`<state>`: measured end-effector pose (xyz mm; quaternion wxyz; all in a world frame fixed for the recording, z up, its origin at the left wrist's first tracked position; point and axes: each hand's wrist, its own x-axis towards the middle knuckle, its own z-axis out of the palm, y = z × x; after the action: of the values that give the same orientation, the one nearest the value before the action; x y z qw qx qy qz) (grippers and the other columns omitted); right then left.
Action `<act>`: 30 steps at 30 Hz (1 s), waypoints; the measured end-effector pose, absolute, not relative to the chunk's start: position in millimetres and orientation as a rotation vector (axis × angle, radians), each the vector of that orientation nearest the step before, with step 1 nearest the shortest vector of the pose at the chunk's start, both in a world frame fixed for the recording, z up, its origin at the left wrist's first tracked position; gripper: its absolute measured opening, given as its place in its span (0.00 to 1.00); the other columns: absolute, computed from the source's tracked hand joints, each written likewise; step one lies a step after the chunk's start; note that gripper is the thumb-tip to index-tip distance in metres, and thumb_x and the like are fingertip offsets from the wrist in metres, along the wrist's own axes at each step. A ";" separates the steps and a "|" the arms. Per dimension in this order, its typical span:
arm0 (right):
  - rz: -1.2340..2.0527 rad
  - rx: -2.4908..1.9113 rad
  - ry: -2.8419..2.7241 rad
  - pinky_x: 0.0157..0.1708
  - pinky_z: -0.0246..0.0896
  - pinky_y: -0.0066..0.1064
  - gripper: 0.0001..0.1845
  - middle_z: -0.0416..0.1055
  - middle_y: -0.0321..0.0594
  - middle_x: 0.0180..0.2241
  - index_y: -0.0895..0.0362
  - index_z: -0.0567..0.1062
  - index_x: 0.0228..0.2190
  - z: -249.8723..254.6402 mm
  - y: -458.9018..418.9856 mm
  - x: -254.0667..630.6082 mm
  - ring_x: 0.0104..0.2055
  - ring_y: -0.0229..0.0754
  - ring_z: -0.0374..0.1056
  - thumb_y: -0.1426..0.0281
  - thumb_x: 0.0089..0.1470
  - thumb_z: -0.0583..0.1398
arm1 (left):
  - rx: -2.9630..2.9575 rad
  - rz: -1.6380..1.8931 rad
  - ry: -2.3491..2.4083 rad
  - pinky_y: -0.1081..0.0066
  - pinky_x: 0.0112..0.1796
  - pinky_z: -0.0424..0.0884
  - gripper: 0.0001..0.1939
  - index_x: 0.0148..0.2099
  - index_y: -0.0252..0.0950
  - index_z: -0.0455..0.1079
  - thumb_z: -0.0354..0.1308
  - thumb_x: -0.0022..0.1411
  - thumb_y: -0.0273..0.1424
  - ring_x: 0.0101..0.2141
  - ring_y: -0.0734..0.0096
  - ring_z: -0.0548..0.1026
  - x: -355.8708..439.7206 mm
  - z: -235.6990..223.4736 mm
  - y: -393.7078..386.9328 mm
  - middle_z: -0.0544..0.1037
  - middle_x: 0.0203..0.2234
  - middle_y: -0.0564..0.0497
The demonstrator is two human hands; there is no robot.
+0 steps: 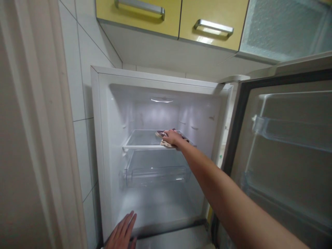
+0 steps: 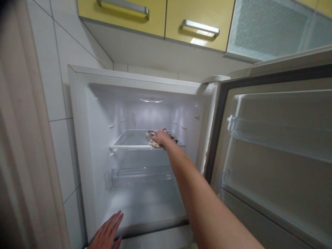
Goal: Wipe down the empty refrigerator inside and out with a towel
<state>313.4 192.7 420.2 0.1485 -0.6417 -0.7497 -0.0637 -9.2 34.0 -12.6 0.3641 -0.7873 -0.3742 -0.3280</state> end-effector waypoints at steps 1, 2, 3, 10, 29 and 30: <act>-0.189 -1.873 -2.139 0.63 0.66 0.64 0.28 0.72 0.56 0.65 0.49 0.77 0.65 420.3 188.2 303.8 0.67 0.69 0.67 0.54 0.70 0.56 | -2.024 -0.843 -0.970 0.68 0.57 0.74 0.43 0.83 0.39 0.48 0.55 0.71 0.38 0.59 0.65 0.80 -8.9 -11.8 33.3 0.80 0.65 0.52; -0.194 -1.882 -2.136 0.63 0.65 0.66 0.29 0.71 0.56 0.66 0.48 0.77 0.65 419.9 182.8 293.0 0.68 0.70 0.66 0.52 0.71 0.55 | -2.020 -0.839 -0.977 0.68 0.57 0.74 0.43 0.83 0.38 0.47 0.55 0.71 0.38 0.59 0.65 0.80 -8.4 -10.9 32.6 0.80 0.65 0.52; -0.194 -1.869 -2.149 0.64 0.64 0.67 0.30 0.70 0.55 0.67 0.47 0.76 0.65 418.7 176.8 282.2 0.69 0.70 0.65 0.49 0.71 0.55 | -2.017 -0.835 -0.979 0.67 0.57 0.74 0.44 0.83 0.38 0.47 0.55 0.72 0.38 0.59 0.65 0.80 -8.0 -9.8 31.9 0.80 0.65 0.51; -0.565 -1.423 -2.525 0.63 0.67 0.57 0.46 0.67 0.52 0.68 0.45 0.62 0.73 397.7 146.6 260.7 0.68 0.64 0.65 0.50 0.60 0.68 | -1.991 -0.889 -0.928 0.66 0.57 0.73 0.43 0.83 0.36 0.48 0.54 0.72 0.37 0.58 0.64 0.80 -7.7 -12.4 36.2 0.82 0.62 0.50; -0.206 -1.519 -2.454 0.60 0.70 0.45 0.40 0.76 0.42 0.61 0.42 0.74 0.65 421.7 166.4 262.8 0.63 0.59 0.72 0.34 0.62 0.60 | -2.007 -0.879 -0.965 0.66 0.58 0.72 0.40 0.82 0.40 0.51 0.54 0.72 0.37 0.60 0.63 0.78 -7.5 -18.8 36.9 0.80 0.64 0.51; -0.139 -1.540 -2.462 0.59 0.71 0.42 0.37 0.79 0.40 0.59 0.41 0.76 0.64 427.1 169.5 267.4 0.60 0.56 0.75 0.35 0.65 0.57 | -1.993 -0.896 -0.963 0.65 0.58 0.72 0.41 0.83 0.40 0.50 0.53 0.72 0.36 0.59 0.62 0.78 -7.9 -20.8 39.2 0.81 0.64 0.51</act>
<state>267.4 169.5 427.1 0.1169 -0.5261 -0.8410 -0.0475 -7.9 39.2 -20.8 0.3681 -0.7760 -0.3749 -0.3491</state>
